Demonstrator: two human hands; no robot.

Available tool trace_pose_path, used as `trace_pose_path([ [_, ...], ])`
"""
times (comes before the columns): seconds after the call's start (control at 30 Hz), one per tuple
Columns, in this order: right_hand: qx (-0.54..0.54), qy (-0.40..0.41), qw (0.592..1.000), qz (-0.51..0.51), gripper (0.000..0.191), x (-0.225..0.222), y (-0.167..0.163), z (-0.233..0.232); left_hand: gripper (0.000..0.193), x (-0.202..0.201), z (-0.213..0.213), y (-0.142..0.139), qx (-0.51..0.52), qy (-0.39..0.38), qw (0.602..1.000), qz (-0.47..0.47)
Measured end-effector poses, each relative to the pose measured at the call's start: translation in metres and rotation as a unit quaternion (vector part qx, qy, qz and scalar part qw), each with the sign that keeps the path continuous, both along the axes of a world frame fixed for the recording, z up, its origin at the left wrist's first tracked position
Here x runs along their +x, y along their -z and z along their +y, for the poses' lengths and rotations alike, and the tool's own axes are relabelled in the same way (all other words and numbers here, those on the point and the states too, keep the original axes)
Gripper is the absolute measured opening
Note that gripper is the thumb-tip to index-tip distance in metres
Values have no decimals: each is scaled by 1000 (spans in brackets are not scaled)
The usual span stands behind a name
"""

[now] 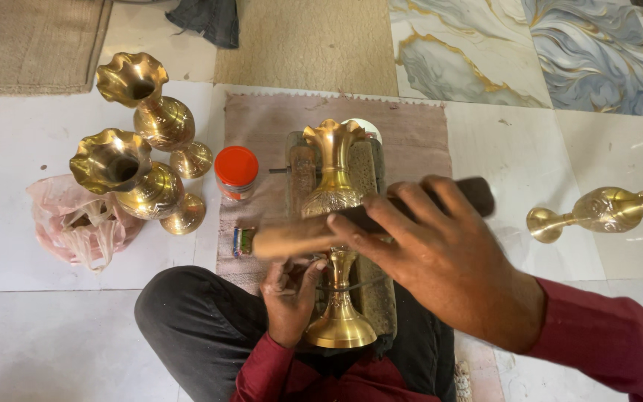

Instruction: The person sits on the floor and hammers an engraved brass vase resting on a sandbag, using a wooden mallet to work the embossed surface. They occasionally rotate the vase and touch the worked areas with a small tool between hammering passes.

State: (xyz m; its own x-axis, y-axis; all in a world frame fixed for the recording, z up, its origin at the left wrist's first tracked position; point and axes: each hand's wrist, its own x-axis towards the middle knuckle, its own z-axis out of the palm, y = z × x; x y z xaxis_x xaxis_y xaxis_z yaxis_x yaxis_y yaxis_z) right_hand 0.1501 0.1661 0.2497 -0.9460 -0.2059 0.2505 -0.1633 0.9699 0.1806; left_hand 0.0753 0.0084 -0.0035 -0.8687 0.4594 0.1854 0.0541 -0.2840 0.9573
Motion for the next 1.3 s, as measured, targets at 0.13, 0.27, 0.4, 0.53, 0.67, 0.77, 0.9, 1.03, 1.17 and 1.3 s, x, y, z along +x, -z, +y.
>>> trace_pose_path([
  [0.13, -63, 6, 998, 19, 61, -2, 3, 3, 20, -7, 0, -3, -10, 30, 999, 13],
  [0.27, 21, 32, 999, -23, 61, 10, -1, 10, 22, -13, 1, -4, -17, 57, 998, 16],
  [0.4, -7, 74, 997, -20, 68, 25, -2, 12, 25, -21, 0, -9, 0, 99, 995, 33],
  [0.53, -38, 96, 995, 10, 66, 41, 5, 18, 26, -33, -1, -21, -37, 135, 985, 96],
  [0.67, -120, 116, 986, 18, 63, 57, 24, 26, 27, -44, -4, -36, -58, 185, 964, 185],
  [0.77, -107, 125, 984, 65, 60, 78, 34, 27, 31, -53, -4, -46, -76, 212, 947, 228],
  [0.9, -118, 168, 978, 46, 63, 94, 50, 29, 32, -60, -4, -53, -102, 247, 931, 250],
  [1.03, -59, 198, 978, 33, 63, 100, 60, 37, 36, -62, -1, -53, -72, 251, 932, 252],
  [1.17, -7, 190, 981, -22, 63, 96, 69, 46, 37, -63, 2, -50, -54, 264, 931, 245],
  [1.3, -11, 191, 981, -28, 64, 92, 68, 46, 34, -64, -1, -51, -69, 265, 929, 249],
])
